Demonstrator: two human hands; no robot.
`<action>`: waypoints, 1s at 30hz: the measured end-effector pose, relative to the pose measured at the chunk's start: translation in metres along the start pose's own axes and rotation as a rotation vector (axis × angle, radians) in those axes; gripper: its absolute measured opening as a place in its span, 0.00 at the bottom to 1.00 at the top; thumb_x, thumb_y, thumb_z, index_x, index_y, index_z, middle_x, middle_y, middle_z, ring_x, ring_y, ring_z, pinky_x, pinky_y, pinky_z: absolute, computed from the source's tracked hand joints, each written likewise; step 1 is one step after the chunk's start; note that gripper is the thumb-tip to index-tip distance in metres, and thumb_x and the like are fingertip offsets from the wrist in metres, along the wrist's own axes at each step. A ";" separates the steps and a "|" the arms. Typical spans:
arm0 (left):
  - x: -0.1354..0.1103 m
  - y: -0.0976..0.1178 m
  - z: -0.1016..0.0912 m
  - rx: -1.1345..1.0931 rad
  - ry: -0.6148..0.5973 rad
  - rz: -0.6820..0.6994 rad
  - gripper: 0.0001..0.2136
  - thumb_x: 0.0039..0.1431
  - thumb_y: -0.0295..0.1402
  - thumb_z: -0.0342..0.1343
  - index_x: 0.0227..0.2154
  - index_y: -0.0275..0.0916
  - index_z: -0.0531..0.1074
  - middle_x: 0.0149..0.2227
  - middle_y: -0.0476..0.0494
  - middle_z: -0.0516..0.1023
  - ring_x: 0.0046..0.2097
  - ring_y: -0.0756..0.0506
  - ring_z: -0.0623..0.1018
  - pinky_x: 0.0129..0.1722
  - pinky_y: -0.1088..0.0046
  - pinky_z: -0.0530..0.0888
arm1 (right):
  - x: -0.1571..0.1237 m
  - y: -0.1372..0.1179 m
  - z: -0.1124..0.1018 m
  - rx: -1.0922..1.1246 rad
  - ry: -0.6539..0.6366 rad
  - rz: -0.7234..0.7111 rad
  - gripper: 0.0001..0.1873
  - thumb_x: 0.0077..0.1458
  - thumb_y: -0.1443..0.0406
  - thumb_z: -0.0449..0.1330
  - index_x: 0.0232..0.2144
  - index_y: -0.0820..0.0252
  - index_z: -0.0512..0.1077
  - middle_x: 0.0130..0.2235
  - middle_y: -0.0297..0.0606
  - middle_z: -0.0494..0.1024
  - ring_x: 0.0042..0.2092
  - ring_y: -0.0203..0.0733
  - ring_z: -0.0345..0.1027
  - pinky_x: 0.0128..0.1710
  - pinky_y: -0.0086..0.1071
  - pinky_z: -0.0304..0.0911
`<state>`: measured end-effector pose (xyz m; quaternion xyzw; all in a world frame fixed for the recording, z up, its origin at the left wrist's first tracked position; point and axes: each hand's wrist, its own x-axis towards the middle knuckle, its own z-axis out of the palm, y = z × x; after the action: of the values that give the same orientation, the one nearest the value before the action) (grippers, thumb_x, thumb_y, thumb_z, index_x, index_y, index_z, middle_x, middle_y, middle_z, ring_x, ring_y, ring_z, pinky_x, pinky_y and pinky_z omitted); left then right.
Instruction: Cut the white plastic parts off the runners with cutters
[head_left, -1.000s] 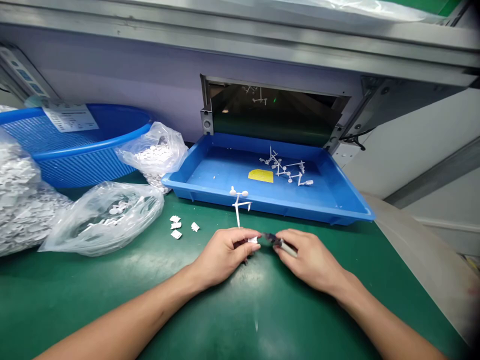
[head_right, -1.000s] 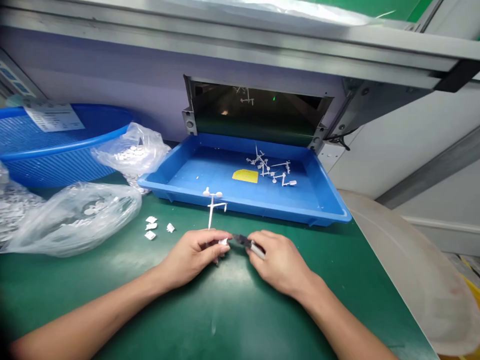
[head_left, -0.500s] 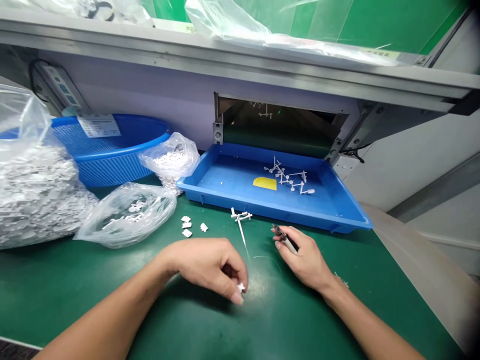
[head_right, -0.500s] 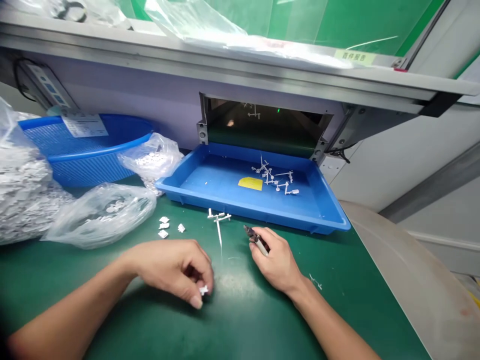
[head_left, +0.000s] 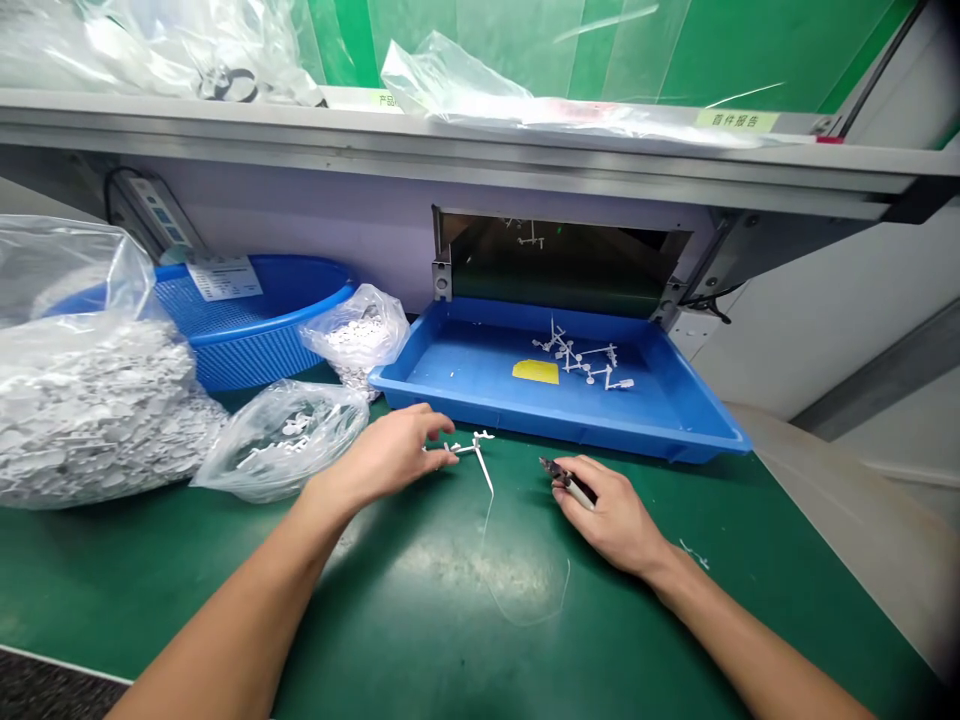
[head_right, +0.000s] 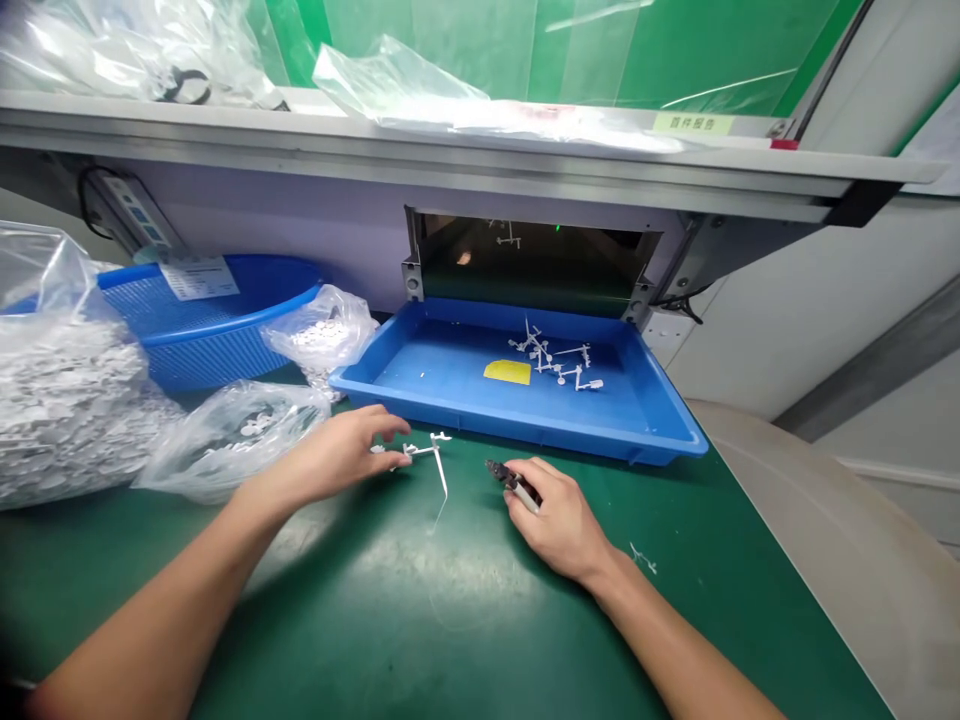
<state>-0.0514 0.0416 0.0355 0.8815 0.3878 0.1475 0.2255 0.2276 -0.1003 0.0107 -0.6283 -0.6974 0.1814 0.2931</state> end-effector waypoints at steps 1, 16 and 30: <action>0.002 0.000 0.006 0.028 -0.003 0.008 0.13 0.57 0.41 0.59 0.41 0.42 0.77 0.37 0.45 0.73 0.33 0.46 0.73 0.33 0.73 0.66 | 0.000 0.001 0.000 -0.003 -0.004 -0.007 0.11 0.57 0.65 0.55 0.43 0.56 0.72 0.36 0.35 0.74 0.36 0.40 0.69 0.39 0.33 0.65; 0.000 0.068 0.043 -1.108 -0.125 -0.046 0.11 0.62 0.38 0.57 0.38 0.34 0.70 0.30 0.45 0.74 0.28 0.50 0.74 0.28 0.75 0.73 | -0.006 -0.013 -0.008 -0.062 0.124 -0.130 0.18 0.56 0.70 0.54 0.48 0.54 0.69 0.44 0.37 0.74 0.45 0.43 0.67 0.47 0.37 0.63; -0.006 0.084 0.072 -1.477 -0.090 -0.136 0.14 0.60 0.39 0.61 0.36 0.35 0.64 0.28 0.47 0.74 0.24 0.54 0.70 0.22 0.82 0.69 | -0.008 -0.016 -0.005 -0.146 0.095 -0.167 0.21 0.54 0.71 0.55 0.50 0.54 0.67 0.47 0.39 0.74 0.48 0.47 0.66 0.50 0.43 0.62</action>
<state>0.0282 -0.0335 0.0163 0.4796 0.2319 0.3191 0.7838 0.2188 -0.1116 0.0232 -0.5956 -0.7439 0.0753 0.2935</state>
